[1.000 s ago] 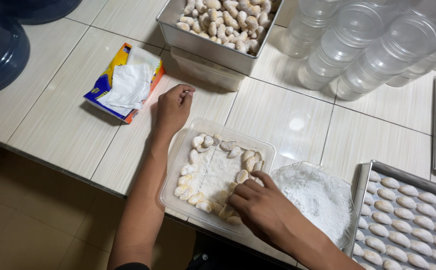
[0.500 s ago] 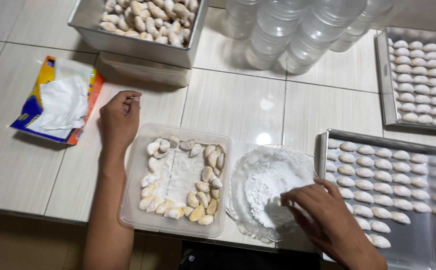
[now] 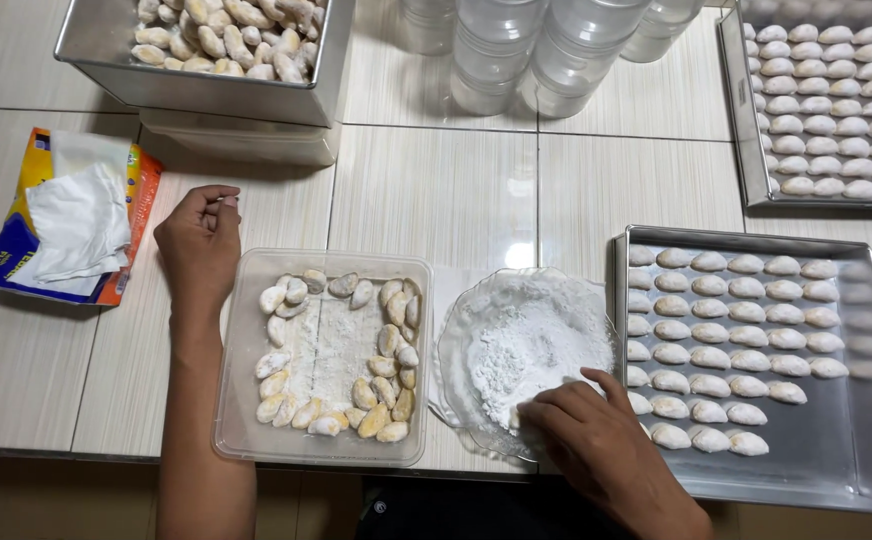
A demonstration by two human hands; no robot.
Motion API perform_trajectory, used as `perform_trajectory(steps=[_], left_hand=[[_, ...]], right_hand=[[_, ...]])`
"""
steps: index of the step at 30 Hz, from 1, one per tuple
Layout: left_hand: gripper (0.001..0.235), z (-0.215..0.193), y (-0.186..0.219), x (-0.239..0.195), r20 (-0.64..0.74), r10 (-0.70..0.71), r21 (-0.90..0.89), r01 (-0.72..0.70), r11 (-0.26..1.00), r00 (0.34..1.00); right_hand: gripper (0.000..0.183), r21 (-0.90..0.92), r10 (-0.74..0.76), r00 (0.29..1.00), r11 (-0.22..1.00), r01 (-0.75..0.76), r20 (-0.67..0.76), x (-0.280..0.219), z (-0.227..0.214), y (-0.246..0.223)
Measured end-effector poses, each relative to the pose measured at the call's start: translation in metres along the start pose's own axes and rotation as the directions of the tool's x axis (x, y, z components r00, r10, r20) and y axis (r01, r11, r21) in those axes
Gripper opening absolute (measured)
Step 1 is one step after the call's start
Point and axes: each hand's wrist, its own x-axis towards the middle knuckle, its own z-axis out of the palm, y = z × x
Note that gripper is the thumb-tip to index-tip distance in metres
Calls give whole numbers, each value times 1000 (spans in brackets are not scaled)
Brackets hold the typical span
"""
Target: The person repeatedly picks up small, crescent-shaped dough pieces from a plastic container, rolls them in a plate of white powder, and places them onto a metal baking tray. The process is repeated continuously to fill the tray with the coated dough pieces.
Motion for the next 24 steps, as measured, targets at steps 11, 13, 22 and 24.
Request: perform_trajectory(steps=[11, 13, 22, 24], left_hand=[[18, 2, -8, 1, -7, 32, -19, -32, 999, 999], [18, 2, -8, 1, -17, 66, -12, -66, 998, 998], [17, 1, -7, 0, -10, 66, -19, -66, 998, 998], [17, 2, -8, 0, -9, 59, -20, -59, 998, 998]], right_hand=[[20, -49, -96, 987, 995, 90, -132, 0, 4, -14], [24, -70, -57, 993, 996, 50, -105, -1, 9, -14], [26, -119, -21, 984, 993, 0, -176, -2, 8, 3], [24, -80, -22, 985, 997, 8, -170, -4, -2, -2]])
